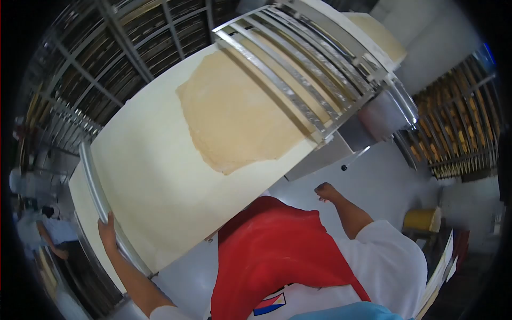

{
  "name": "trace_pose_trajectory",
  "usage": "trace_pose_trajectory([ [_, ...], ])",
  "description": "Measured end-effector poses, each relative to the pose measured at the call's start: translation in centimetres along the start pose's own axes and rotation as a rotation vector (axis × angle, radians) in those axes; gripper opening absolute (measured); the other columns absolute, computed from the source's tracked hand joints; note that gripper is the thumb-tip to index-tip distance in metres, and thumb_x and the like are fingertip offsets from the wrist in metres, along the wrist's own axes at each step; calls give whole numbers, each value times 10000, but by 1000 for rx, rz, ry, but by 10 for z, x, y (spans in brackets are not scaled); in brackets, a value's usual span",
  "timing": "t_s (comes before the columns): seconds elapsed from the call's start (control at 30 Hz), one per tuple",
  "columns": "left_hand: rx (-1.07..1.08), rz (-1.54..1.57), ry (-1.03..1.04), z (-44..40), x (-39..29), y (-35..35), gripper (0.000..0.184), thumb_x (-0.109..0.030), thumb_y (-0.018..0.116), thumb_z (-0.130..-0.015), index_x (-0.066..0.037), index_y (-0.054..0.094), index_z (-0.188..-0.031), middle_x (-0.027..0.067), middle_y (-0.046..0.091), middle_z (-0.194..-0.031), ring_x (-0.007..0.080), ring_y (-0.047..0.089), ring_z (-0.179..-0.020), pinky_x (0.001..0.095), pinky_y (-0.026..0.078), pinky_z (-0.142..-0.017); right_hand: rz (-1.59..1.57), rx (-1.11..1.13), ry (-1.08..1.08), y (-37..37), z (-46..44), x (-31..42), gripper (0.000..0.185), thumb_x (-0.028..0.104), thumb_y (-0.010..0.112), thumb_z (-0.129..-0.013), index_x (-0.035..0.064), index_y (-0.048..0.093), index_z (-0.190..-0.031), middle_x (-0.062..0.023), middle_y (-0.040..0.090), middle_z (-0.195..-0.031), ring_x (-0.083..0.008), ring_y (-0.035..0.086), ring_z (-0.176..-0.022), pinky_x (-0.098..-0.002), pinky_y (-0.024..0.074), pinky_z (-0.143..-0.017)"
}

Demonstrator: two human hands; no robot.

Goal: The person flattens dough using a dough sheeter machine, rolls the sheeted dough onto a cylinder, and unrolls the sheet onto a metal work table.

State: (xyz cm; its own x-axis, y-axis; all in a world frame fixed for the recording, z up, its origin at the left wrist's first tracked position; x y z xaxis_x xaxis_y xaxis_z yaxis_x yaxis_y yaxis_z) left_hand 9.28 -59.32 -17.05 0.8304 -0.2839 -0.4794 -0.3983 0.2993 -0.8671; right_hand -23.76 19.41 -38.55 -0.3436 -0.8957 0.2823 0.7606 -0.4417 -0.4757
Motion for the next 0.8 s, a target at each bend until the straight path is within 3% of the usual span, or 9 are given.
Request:
trace_pose_trajectory([
  [0.07,-13,123,38,5,6,-1,676,-426,649,-899,52,475,-1344,235,577,-1271,332,550,-1188,397,420,-1007,4,-25,-35,-4,1,0,352,277,518,-882,-40,637,-979,-162,689,-821,-220,679,-595,-349,552,-479],
  [0.2,-1,328,28,25,-9,-2,606,-368,651,-906,38,498,-1328,187,631,-1190,280,599,-1095,365,448,-950,-244,-149,-30,-8,-4,-17,308,251,505,-903,42,603,-1107,-104,662,-836,-205,610,-569,-348,494,-457],
  [0.37,-13,151,-62,22,-6,-6,743,-477,664,-861,8,448,-1382,225,601,-1249,321,589,-1151,389,451,-972,-159,-26,9,-20,10,-5,338,256,477,-926,45,602,-1159,-112,674,-852,-189,599,-565,-330,483,-469],
  [0.43,-19,125,-33,20,0,-6,797,-513,659,-849,4,420,-1406,232,570,-1301,340,575,-1178,402,446,-990,-174,-52,4,-22,21,3,299,198,437,-919,33,616,-1094,-113,667,-818,-169,579,-517,-326,481,-445],
  [0.8,7,218,-43,26,5,-9,772,-488,656,-861,-6,418,-1414,223,587,-1280,320,585,-1161,378,446,-984,-226,-14,-54,-24,26,17,354,223,496,-920,-19,596,-1159,-136,658,-807,-171,561,-496,-314,447,-404],
])
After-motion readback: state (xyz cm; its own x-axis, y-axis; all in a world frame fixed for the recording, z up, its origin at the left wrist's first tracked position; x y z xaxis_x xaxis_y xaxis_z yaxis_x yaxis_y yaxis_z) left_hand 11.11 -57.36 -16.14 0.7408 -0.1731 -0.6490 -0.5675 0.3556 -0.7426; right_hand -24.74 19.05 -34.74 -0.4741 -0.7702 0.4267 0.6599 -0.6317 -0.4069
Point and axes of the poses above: each hand's wrist, its own z-axis away from the middle knuckle, its own y-axis out of the palm, x = y × z, the point moved 1 cm from there along -z, towards the middle knuckle
